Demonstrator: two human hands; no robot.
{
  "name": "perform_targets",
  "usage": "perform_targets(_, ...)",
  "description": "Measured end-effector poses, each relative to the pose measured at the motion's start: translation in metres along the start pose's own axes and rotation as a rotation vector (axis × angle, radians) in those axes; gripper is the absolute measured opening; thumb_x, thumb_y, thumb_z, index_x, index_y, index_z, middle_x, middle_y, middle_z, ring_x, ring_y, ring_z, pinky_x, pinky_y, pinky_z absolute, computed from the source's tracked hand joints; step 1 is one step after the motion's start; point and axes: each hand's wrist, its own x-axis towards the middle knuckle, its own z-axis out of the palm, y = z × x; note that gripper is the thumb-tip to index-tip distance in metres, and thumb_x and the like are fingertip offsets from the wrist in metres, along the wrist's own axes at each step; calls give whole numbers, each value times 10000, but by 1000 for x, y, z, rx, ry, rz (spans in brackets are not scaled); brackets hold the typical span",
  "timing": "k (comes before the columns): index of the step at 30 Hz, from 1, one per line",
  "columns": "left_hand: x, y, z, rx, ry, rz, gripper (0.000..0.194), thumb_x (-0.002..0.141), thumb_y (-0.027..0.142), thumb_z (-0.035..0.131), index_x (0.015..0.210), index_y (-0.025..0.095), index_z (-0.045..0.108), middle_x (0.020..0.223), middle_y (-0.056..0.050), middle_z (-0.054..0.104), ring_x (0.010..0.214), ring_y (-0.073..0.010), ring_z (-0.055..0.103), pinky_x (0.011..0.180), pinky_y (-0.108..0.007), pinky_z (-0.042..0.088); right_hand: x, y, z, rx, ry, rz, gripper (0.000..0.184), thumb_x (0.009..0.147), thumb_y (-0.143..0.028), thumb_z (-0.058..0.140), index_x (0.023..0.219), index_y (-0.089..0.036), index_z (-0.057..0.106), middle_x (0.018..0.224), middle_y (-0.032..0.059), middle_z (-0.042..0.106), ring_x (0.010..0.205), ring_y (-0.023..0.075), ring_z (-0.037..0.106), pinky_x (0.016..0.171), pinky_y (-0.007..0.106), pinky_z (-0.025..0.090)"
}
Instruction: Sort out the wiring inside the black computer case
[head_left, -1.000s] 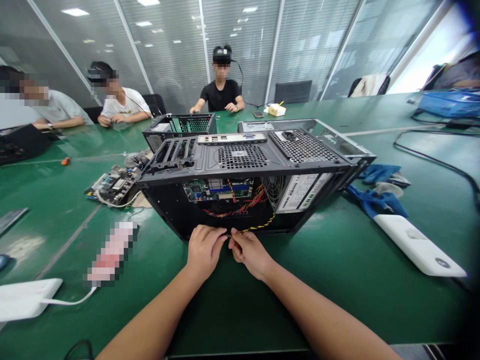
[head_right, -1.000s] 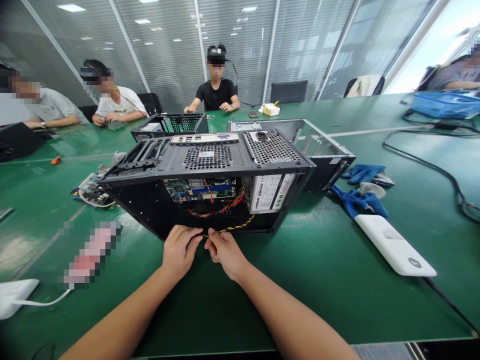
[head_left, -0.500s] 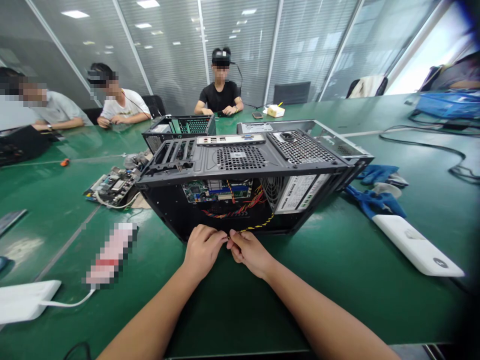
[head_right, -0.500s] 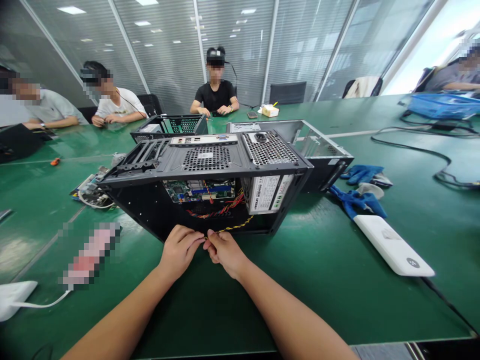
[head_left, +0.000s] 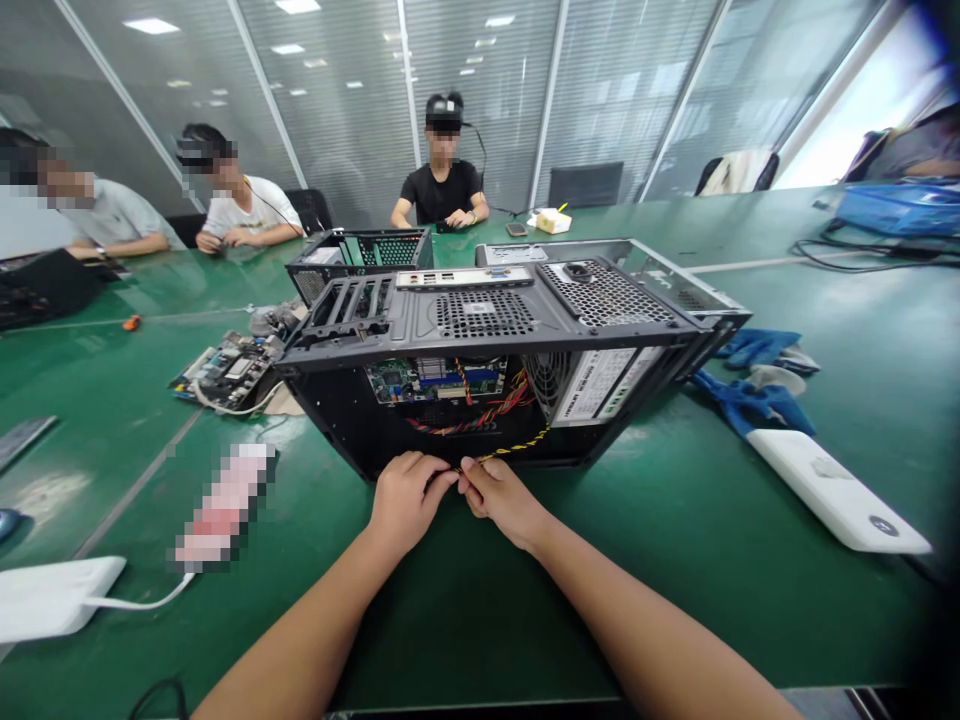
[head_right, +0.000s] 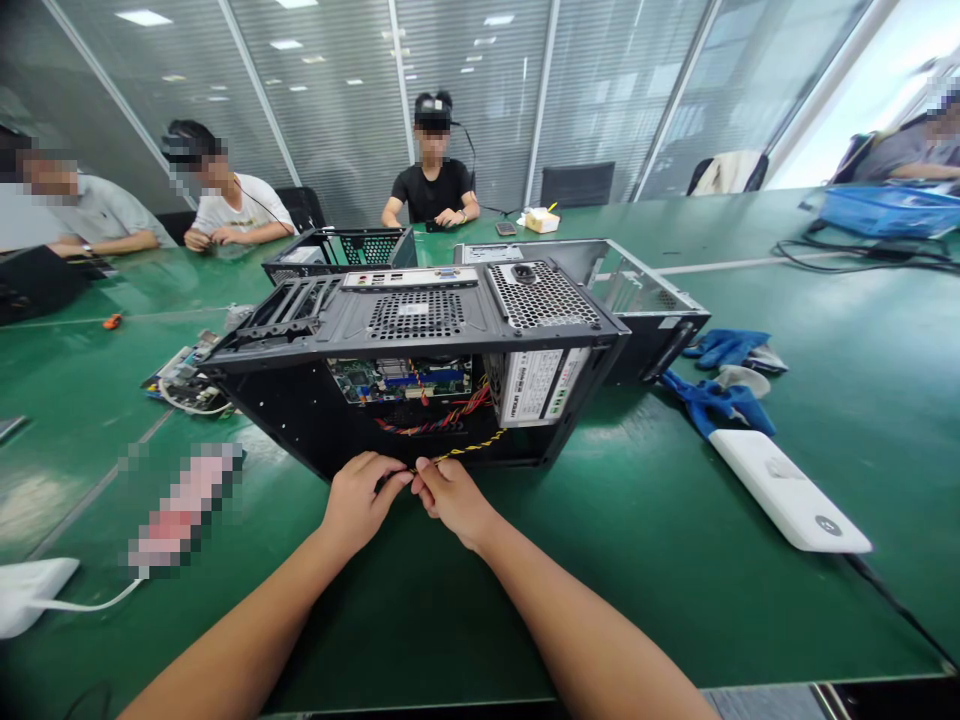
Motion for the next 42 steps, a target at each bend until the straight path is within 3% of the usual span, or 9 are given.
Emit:
perform_targets(7,2,-4,-4,82,145,181,184,946,321,605,923,180,720,740,-41,647,668,-156,554,623,-291,447,1,-1,-1,28,5,47,566,787,-691,605,600,-158,575,393,-62,385,379,59,280,443,245,185)
perform_targets(15,5,-4,-10,162,135,255,157,943,267,604,904,192,737,771,-45,674,701,-163,568,647,-304,445,-1,-5,-3,-4,7,72,520,778,-647,641,665,-140,613,485,-36,465,423,63,342,451,242,212)
perform_targets(20,6,-2,-8,150,45,172,234,970,311,551,885,182,727,705,-40,635,657,-165,539,633,-306,427,0,-3,-2,-16,11,20,488,794,-618,637,661,-152,578,478,-61,412,427,57,310,462,244,199)
perform_targets(29,6,1,-6,-261,-145,-99,141,946,255,590,886,201,706,724,5,644,643,-118,588,627,-240,465,0,-5,-3,-34,-8,-40,481,783,-618,649,653,-161,574,466,-68,397,434,65,305,472,259,204)
perform_targets(36,6,-5,-7,-67,1,132,257,974,349,551,905,190,740,725,-27,626,653,-128,583,626,-252,474,2,-3,-5,11,-19,-27,477,806,-607,635,644,-164,567,445,-70,381,428,65,284,475,257,180)
perform_targets(42,5,-9,-7,-42,2,196,301,958,411,562,892,179,742,697,-24,646,612,-120,591,598,-240,478,-1,-7,-6,-45,-40,-35,429,764,-560,704,661,-174,550,448,-84,385,426,58,269,473,258,176)
